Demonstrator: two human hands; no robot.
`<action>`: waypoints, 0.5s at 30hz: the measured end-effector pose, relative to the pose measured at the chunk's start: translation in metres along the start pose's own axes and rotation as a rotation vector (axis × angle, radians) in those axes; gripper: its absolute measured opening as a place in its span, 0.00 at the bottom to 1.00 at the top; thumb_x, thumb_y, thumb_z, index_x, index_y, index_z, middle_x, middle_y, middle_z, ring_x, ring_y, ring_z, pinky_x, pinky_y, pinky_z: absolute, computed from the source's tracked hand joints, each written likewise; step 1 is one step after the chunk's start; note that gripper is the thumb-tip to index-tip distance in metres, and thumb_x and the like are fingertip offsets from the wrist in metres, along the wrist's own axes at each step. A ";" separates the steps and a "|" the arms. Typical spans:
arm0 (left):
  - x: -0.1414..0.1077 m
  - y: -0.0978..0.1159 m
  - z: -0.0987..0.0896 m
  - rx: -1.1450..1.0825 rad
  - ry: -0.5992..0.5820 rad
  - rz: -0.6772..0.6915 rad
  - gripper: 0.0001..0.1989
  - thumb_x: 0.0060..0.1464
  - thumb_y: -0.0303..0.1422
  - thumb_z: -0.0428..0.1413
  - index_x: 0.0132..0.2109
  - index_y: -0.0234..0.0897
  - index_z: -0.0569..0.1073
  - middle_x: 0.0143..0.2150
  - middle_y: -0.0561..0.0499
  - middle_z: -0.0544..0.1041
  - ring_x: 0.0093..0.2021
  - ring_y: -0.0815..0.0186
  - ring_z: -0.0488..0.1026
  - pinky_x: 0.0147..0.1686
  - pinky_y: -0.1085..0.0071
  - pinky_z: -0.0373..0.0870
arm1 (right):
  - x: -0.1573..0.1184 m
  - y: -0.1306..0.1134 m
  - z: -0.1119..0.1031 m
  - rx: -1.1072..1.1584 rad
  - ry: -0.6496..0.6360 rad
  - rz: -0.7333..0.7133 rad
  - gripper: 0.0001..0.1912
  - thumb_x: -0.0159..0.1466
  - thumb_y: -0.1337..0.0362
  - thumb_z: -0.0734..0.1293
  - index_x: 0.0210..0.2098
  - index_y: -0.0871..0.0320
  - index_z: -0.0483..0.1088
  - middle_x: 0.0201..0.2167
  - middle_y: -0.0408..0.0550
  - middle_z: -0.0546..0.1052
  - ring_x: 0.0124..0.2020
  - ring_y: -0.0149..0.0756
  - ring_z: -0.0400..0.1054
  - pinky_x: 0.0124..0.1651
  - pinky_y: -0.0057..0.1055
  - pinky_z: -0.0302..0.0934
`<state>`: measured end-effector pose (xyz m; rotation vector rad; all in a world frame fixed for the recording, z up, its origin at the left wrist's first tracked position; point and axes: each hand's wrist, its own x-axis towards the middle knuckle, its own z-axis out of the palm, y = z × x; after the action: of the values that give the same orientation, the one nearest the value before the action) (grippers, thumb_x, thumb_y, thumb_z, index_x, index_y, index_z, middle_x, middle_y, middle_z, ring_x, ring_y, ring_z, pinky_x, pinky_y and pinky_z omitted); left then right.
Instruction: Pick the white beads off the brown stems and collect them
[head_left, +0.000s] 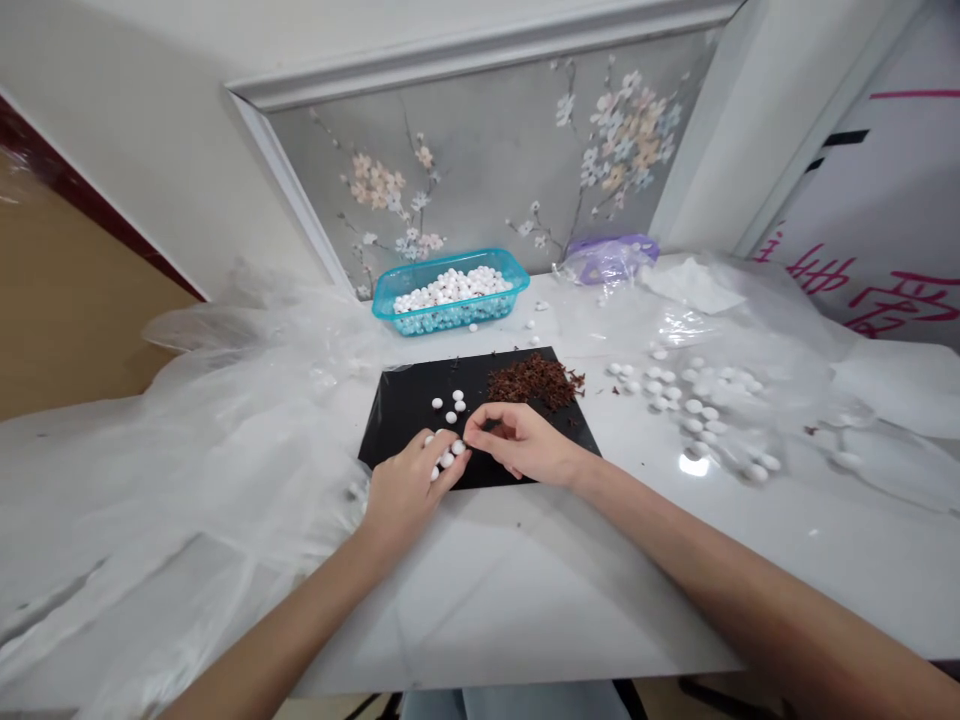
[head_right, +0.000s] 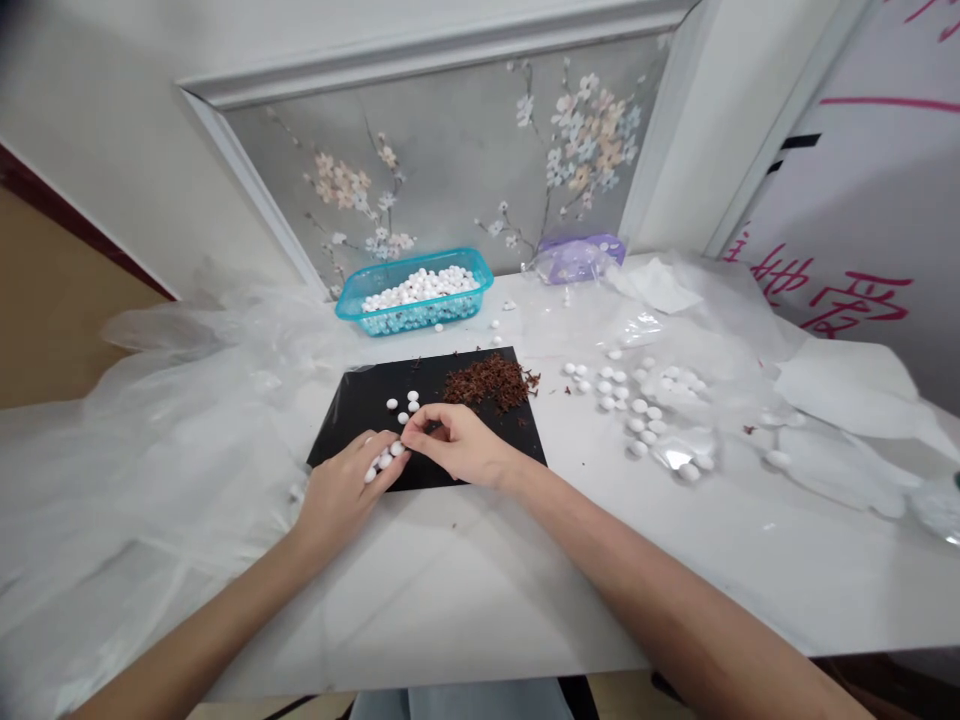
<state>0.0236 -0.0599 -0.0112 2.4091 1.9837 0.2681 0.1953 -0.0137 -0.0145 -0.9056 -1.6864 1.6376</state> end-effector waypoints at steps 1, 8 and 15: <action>0.000 0.000 0.000 0.002 -0.009 -0.001 0.12 0.60 0.40 0.44 0.40 0.42 0.70 0.33 0.53 0.69 0.29 0.69 0.68 0.22 0.75 0.53 | 0.000 0.001 0.001 0.005 -0.002 0.005 0.11 0.59 0.56 0.64 0.30 0.58 0.64 0.12 0.32 0.60 0.10 0.20 0.51 0.13 0.19 0.45; -0.002 -0.002 -0.001 -0.002 -0.056 -0.014 0.14 0.61 0.42 0.43 0.43 0.42 0.68 0.37 0.53 0.69 0.30 0.72 0.68 0.22 0.76 0.52 | 0.002 0.004 0.004 0.109 -0.022 0.042 0.13 0.58 0.54 0.65 0.30 0.58 0.63 0.09 0.31 0.58 0.09 0.20 0.50 0.13 0.19 0.44; -0.003 -0.001 0.000 0.005 -0.052 -0.003 0.14 0.61 0.42 0.43 0.42 0.42 0.69 0.36 0.54 0.68 0.28 0.72 0.66 0.21 0.76 0.51 | 0.000 -0.001 0.007 0.277 -0.014 0.139 0.15 0.53 0.56 0.70 0.30 0.59 0.63 0.14 0.31 0.58 0.12 0.16 0.43 0.12 0.18 0.38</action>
<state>0.0220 -0.0623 -0.0117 2.3903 1.9694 0.1987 0.1895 -0.0178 -0.0142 -0.8903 -1.3856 1.9169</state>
